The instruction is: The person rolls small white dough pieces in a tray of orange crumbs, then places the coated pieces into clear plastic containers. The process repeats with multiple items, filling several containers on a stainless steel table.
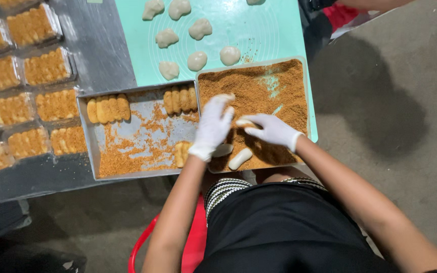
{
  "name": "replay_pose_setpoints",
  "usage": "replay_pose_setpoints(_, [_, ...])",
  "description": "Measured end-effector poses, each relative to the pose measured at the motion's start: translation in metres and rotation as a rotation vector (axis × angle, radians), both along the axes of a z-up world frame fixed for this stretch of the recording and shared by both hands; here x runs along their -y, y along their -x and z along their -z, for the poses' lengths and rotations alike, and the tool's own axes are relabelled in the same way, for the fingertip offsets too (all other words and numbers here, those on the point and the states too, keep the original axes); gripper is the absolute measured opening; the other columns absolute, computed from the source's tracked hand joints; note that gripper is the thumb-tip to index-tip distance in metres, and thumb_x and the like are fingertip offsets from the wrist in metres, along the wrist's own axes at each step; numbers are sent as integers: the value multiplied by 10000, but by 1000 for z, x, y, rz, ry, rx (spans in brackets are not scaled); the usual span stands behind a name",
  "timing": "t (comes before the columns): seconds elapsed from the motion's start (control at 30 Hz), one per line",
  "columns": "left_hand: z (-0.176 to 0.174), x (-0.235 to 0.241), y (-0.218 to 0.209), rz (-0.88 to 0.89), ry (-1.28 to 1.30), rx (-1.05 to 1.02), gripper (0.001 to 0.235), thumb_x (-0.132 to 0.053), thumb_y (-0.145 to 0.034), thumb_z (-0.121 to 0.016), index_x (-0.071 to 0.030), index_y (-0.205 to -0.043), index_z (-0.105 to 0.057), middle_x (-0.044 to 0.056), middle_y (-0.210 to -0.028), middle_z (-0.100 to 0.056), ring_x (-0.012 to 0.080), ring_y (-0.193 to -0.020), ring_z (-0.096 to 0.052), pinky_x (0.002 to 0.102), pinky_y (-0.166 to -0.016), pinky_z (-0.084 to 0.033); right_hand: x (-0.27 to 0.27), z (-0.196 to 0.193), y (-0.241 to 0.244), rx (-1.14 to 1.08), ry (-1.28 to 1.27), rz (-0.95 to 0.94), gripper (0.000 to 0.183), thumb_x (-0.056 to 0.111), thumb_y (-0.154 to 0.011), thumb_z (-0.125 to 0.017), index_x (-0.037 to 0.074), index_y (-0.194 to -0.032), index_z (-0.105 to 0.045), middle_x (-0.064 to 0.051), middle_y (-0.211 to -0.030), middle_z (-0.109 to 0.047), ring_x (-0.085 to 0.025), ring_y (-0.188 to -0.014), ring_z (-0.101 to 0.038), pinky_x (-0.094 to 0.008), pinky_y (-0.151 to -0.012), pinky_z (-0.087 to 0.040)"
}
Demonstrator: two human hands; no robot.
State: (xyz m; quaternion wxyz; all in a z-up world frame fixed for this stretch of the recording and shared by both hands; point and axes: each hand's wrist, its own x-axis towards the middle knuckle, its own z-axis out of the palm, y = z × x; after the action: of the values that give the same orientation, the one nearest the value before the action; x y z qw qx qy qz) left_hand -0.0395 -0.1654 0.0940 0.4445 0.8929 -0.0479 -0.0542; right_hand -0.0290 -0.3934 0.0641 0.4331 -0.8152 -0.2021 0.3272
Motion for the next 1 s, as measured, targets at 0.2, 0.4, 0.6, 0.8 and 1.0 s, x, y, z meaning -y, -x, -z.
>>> replay_pose_setpoints(0.2, [28,5,-6,2,-387,-58,502,-206,-819,-727,-50,-1284,-621,193,-1261,-575,413,-1188,-545,469,-1005,-459,26,1,-19,163,154,354,439,320,-910,-661,63,-1266,-663,-205,-1174,-678,-356,-1074,-664,-437,-960,-517])
replay_pose_setpoints(0.4, [71,8,17,95,-470,-253,495,-160,-743,-769,8,-1163,-567,270,-1182,-530,447,-1133,-541,475,-985,-468,46,36,43,137,328,250,407,287,-819,-700,45,-1146,-718,-205,-1166,-697,-362,-1164,-641,-433,-1029,-513])
replay_pose_setpoints(0.6, [89,17,36,26,-332,-57,488,-77,-795,-685,56,-1243,-545,306,-1142,-596,470,-1096,-567,489,-968,-476,33,107,58,-158,181,396,486,329,-858,-756,32,-1228,-651,-181,-1189,-676,-334,-1153,-635,-414,-984,-498])
replay_pose_setpoints(0.8, [27,23,27,54,-156,-212,313,-100,-873,-671,-149,-1179,-712,151,-1171,-660,368,-1162,-626,444,-1007,-504,16,83,45,-658,-273,582,305,173,-965,-660,9,-1217,-708,-184,-1083,-726,-241,-926,-646,-413,-870,-479])
replay_pose_setpoints(1.0, [7,29,1,347,-414,-82,602,-194,-785,-778,-74,-1331,-556,149,-1283,-554,365,-1179,-538,470,-954,-480,-22,8,24,385,23,251,309,105,-862,-666,29,-1162,-667,-192,-1244,-629,-394,-1198,-549,-460,-1061,-438])
